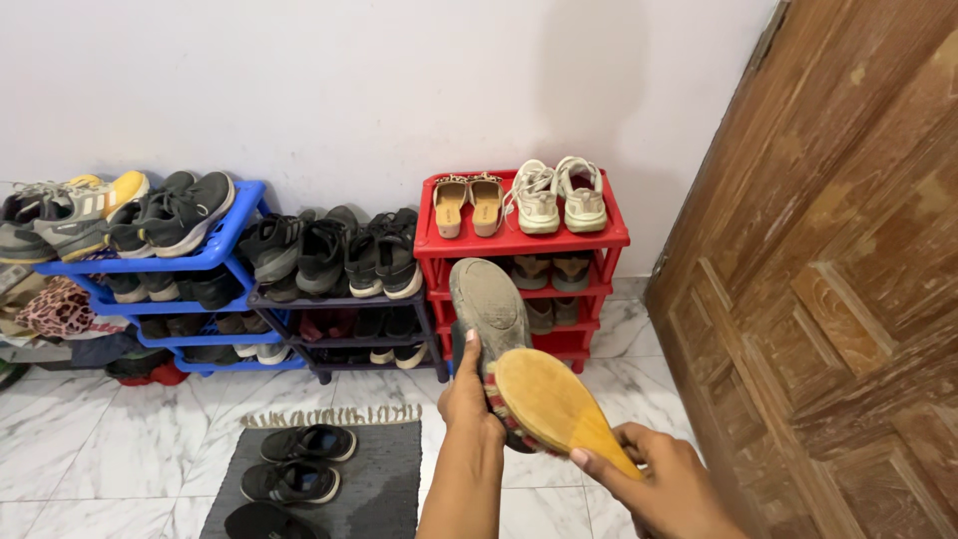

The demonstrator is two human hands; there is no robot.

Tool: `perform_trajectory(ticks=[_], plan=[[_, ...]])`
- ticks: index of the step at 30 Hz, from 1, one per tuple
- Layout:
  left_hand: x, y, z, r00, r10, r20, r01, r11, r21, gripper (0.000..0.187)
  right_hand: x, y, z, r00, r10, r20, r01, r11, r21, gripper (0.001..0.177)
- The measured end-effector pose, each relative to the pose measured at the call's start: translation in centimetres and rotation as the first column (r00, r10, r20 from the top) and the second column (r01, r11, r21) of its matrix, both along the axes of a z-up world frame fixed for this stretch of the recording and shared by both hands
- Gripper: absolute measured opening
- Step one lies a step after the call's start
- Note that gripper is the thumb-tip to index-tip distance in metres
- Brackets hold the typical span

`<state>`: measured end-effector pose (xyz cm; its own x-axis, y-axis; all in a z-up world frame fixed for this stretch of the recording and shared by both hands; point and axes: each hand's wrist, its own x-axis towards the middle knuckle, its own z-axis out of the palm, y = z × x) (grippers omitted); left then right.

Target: The person uses a wooden-handled brush to clean the soles and uppers of several pairs of shoes. They pick up each shoe from a mat or rack, brush it thoroughly, and return it to the rack.

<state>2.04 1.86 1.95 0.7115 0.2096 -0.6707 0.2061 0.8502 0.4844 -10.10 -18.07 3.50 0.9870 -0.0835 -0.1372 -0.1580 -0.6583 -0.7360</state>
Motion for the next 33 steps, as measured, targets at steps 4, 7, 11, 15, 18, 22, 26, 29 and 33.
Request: perform_trajectory(ticks=[4,7,11,15,18,22,26,29,33], plan=[[-0.5,0.6,-0.2,0.998,0.012,-0.059,-0.013,1.0,-0.008,0.066,-0.3,-2.4,-1.8,0.999,0.013,0.046,-0.012,0.999,-0.036,0.062],[-1.3,1.4,-0.2,0.995,-0.001,-0.095,0.001,1.0,-0.007,0.068,-0.2,-4.2,-2.3,0.974,-0.119,-0.192,0.115,0.993,-0.027,0.062],[-1.7,2.1,-0.2,0.996,0.001,-0.09,-0.002,1.0,-0.02,0.069,-0.7,-4.9,-1.8,0.933,-0.207,-0.293,0.207,0.978,-0.031,0.057],[-1.7,2.0,-0.5,0.989,0.01,-0.149,-0.01,1.0,-0.004,0.072,-2.1,-3.2,-0.7,0.975,0.125,0.184,-0.114,0.991,-0.073,0.063],[-1.1,2.0,-1.2,0.976,0.013,-0.218,-0.02,0.999,-0.029,0.072,-3.8,-1.2,0.1,0.996,0.041,-0.085,-0.054,0.987,-0.154,0.061],[-0.7,2.7,-3.1,0.991,-0.1,-0.094,0.085,0.985,-0.153,0.071,-4.4,-1.4,-0.4,0.996,-0.014,-0.092,-0.005,0.979,-0.202,0.059],[-0.7,3.1,-4.4,0.993,-0.117,-0.035,0.108,0.973,-0.206,0.071,-4.1,-4.0,-2.3,0.876,0.137,0.463,-0.091,0.988,-0.121,0.057],[-1.2,3.9,-4.6,0.977,-0.212,0.006,0.206,0.942,-0.265,0.071,-2.6,-5.5,-2.6,0.978,-0.194,-0.079,0.201,0.976,0.087,0.059],[-2.2,5.1,-4.4,0.907,-0.421,0.016,0.404,0.86,-0.313,0.072,2.0,-5.1,-0.2,0.973,-0.221,-0.065,0.229,0.893,0.387,0.056]])
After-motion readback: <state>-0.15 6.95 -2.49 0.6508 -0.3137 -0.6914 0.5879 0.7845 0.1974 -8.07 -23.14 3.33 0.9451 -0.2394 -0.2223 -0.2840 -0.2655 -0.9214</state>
